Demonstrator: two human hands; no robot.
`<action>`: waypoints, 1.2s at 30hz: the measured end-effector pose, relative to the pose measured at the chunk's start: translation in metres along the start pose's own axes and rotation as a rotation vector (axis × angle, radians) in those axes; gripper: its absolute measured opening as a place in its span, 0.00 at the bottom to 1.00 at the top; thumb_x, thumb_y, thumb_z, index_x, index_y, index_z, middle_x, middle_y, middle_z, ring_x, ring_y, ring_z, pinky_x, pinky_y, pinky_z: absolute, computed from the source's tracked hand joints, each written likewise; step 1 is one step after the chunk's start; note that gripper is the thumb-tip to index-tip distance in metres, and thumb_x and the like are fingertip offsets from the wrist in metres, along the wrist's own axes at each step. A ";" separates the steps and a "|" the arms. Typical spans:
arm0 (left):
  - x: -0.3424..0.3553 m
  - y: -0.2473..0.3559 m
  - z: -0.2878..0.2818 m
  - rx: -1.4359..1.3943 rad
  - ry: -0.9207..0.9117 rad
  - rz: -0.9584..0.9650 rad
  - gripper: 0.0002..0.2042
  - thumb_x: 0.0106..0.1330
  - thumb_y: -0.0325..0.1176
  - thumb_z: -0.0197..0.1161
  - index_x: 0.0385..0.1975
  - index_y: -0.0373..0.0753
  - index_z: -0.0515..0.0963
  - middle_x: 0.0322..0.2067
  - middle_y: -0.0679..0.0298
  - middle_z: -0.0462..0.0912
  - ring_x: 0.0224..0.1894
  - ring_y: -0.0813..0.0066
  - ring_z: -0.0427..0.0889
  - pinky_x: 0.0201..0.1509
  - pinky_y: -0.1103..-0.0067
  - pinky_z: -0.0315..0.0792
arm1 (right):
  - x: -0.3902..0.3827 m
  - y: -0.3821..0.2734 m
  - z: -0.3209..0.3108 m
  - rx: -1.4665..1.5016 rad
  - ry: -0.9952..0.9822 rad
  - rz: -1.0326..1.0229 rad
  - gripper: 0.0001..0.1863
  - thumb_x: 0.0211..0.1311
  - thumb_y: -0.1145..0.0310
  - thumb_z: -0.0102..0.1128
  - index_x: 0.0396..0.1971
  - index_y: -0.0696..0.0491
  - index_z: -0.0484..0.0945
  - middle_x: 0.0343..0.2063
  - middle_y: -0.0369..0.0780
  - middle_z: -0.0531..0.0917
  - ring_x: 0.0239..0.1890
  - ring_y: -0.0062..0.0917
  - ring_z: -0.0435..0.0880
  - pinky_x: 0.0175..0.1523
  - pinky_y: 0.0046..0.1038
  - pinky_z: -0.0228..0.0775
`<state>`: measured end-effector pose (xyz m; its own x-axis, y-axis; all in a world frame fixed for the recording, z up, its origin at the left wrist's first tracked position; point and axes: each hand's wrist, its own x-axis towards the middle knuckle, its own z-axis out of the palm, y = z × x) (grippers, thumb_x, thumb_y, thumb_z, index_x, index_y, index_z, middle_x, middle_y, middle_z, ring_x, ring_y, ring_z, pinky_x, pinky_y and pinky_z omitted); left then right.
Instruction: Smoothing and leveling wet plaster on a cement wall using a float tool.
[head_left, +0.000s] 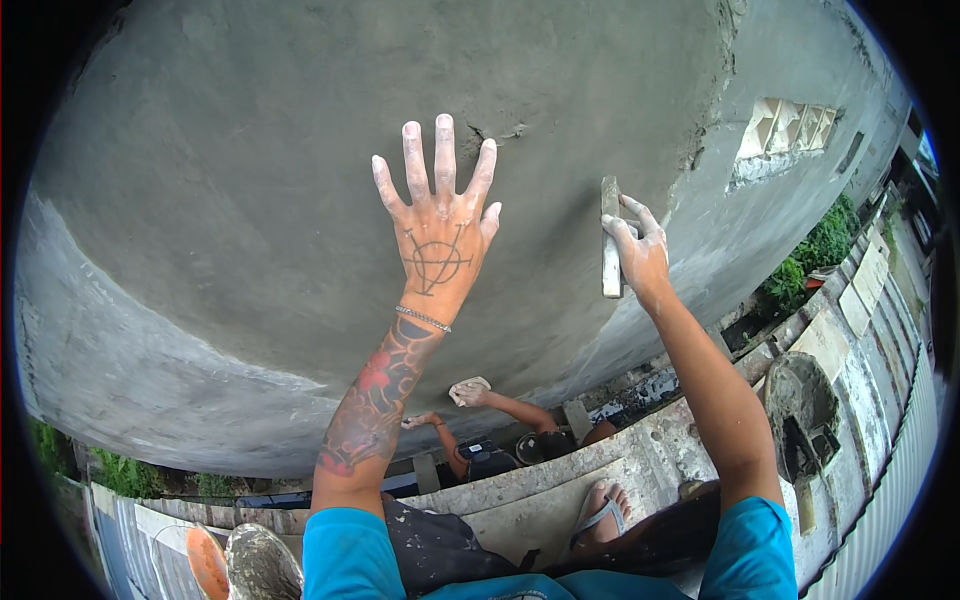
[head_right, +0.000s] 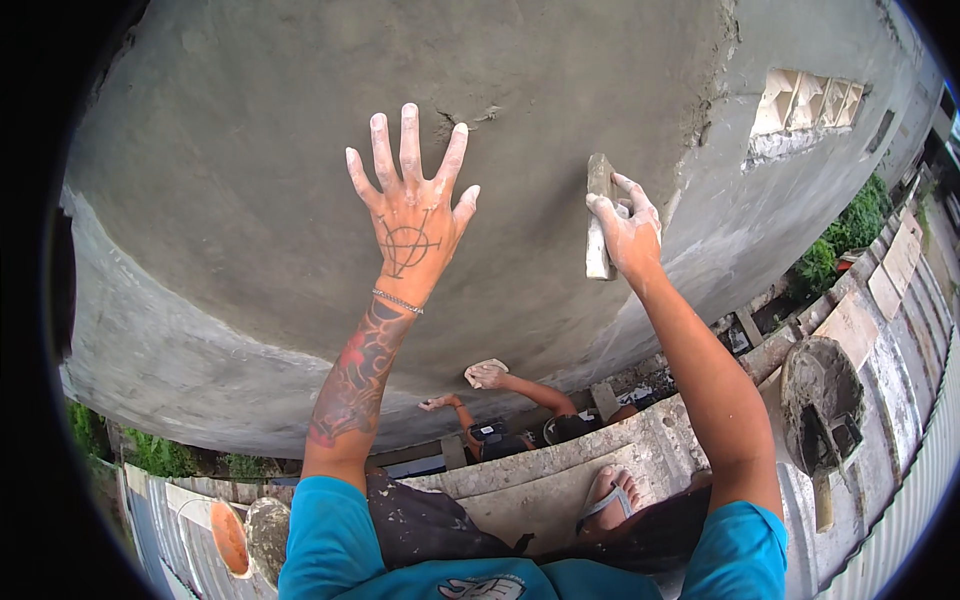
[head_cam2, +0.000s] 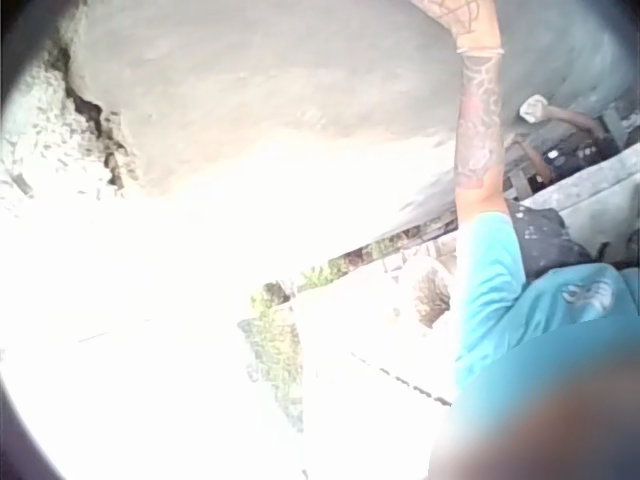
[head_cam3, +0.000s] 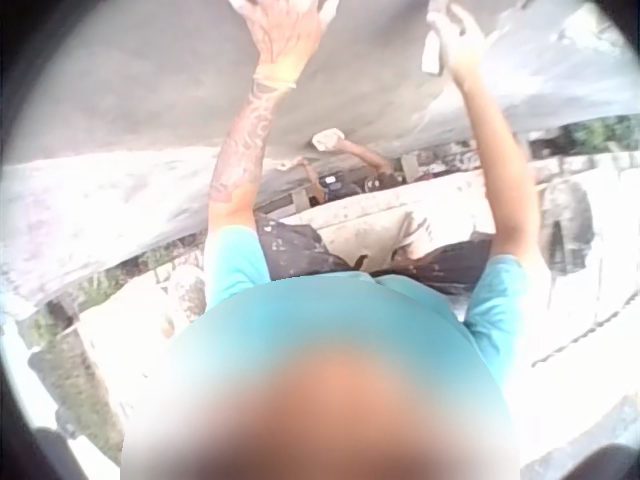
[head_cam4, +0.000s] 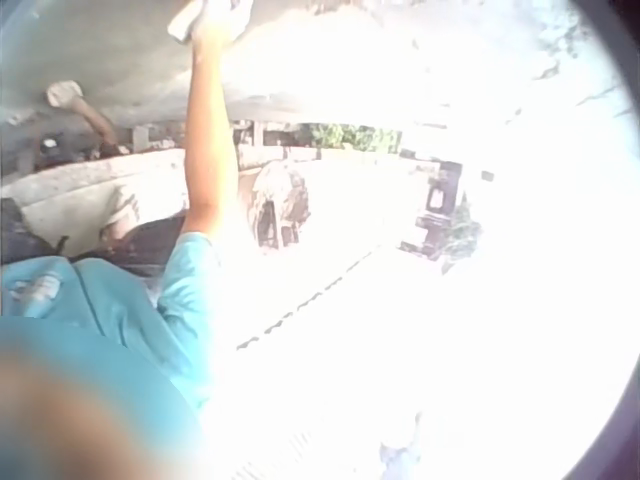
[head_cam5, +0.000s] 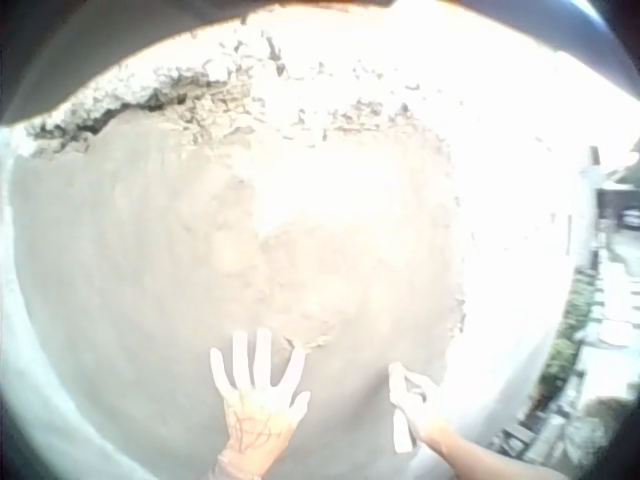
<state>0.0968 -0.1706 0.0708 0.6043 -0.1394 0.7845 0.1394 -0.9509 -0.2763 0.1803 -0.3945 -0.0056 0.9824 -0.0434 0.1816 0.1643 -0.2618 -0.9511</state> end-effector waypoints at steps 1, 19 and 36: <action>0.000 0.001 0.000 0.004 -0.003 0.000 0.34 0.49 0.50 0.70 0.60 0.60 0.67 0.69 0.59 0.46 0.71 0.48 0.40 0.68 0.42 0.42 | 0.001 -0.001 0.001 -0.020 0.009 -0.018 0.33 0.49 0.55 0.65 0.57 0.51 0.71 0.37 0.46 0.83 0.40 0.30 0.82 0.50 0.30 0.71; 0.004 -0.042 -0.010 0.129 -0.130 0.401 0.34 0.56 0.52 0.62 0.64 0.55 0.63 0.66 0.69 0.58 0.70 0.66 0.51 0.71 0.55 0.41 | 0.027 -0.047 -0.081 0.301 0.266 -0.266 0.30 0.56 0.60 0.61 0.58 0.55 0.70 0.43 0.50 0.80 0.43 0.28 0.79 0.49 0.28 0.70; 0.020 -0.055 0.004 0.206 -0.039 0.522 0.33 0.56 0.60 0.59 0.62 0.58 0.67 0.62 0.74 0.64 0.67 0.71 0.57 0.69 0.61 0.40 | 0.055 -0.022 -0.045 0.405 0.303 -0.221 0.27 0.58 0.64 0.61 0.57 0.58 0.70 0.38 0.43 0.82 0.36 0.21 0.79 0.44 0.21 0.70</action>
<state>0.1040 -0.1203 0.0996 0.6620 -0.5630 0.4948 -0.0376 -0.6842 -0.7283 0.2263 -0.4351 0.0364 0.8606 -0.3210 0.3953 0.4440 0.0926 -0.8913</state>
